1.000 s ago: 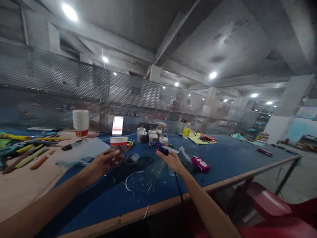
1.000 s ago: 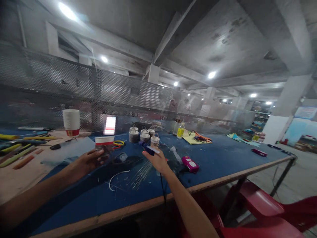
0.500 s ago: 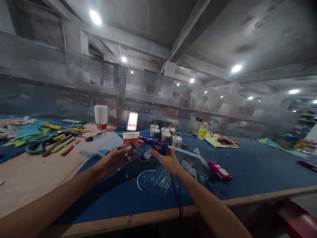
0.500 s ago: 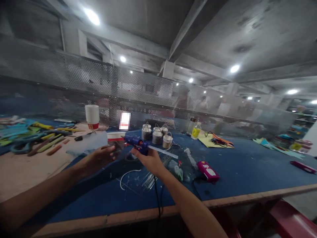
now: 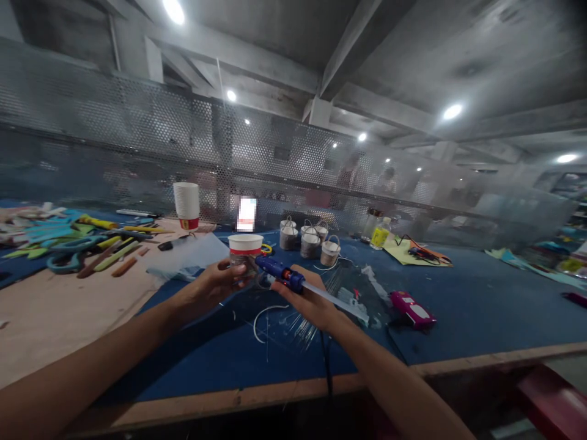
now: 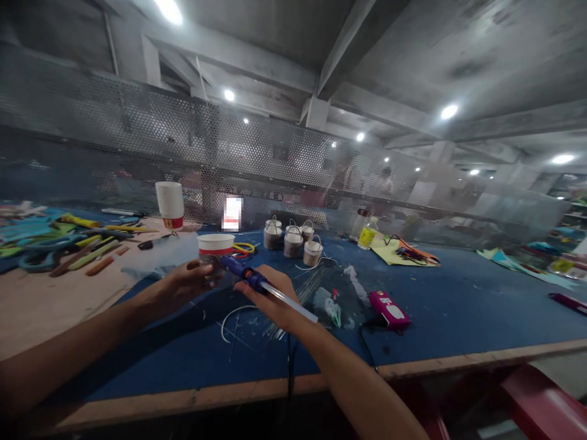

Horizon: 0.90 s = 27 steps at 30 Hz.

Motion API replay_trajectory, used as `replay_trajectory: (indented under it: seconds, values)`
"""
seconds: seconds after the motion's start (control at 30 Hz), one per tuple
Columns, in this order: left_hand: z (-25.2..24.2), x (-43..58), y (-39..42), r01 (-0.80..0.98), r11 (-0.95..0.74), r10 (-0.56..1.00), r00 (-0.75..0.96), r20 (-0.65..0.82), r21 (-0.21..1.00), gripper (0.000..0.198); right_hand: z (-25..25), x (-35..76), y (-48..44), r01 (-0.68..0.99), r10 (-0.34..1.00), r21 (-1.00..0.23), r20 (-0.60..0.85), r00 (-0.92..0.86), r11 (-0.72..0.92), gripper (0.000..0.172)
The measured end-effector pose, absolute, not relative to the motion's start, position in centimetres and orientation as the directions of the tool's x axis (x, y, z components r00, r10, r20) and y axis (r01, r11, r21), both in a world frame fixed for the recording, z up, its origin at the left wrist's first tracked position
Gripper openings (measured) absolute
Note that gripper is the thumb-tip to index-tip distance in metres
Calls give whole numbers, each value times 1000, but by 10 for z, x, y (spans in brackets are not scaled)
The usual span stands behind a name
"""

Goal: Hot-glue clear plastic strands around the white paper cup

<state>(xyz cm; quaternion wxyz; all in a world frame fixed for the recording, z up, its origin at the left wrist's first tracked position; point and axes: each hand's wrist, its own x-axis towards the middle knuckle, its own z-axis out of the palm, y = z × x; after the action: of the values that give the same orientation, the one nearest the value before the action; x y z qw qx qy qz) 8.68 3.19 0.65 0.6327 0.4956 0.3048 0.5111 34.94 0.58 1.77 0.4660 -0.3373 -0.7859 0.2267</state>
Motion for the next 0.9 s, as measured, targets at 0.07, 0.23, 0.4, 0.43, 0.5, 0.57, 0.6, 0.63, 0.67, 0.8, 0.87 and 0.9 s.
replay_trajectory:
  seconds: [0.07,0.23,0.4,0.43,0.5,0.57,0.6,0.63,0.67,0.8,0.87,0.9]
  values:
    - [7,87,31,-333,-18,948,294,122,943,36,18,348,5,317,741,-671,581,-335,670,41]
    - [12,89,29,-343,-26,949,286,131,939,39,19,347,2,357,755,-666,563,-337,655,44]
    - [19,93,23,-339,-10,958,265,106,941,41,22,346,-1,364,742,-646,576,-344,671,43]
    - [20,94,22,-337,-12,959,263,107,941,42,22,346,-2,362,739,-644,581,-342,674,43]
    - [20,94,22,-333,-24,959,259,115,943,43,23,346,-2,362,736,-641,583,-343,677,43]
    - [19,94,23,-324,-26,960,257,114,946,43,22,346,-2,366,740,-643,577,-345,672,44]
    - [18,93,24,-323,-27,960,254,114,946,43,22,346,-2,367,742,-645,577,-341,670,45]
    - [17,93,25,-322,-26,961,252,112,946,43,22,346,-2,369,743,-645,578,-337,669,45]
    - [17,92,25,-321,-25,962,251,111,947,42,21,346,-2,371,743,-644,580,-334,669,45]
    - [14,92,27,-333,-23,959,258,115,943,41,19,346,-1,366,732,-634,595,-331,681,45]
    - [14,92,27,-340,-27,959,256,120,940,41,18,346,0,367,732,-634,597,-327,681,45]
    - [14,93,26,-340,-32,960,252,123,940,40,18,346,-1,367,735,-637,595,-325,678,45]
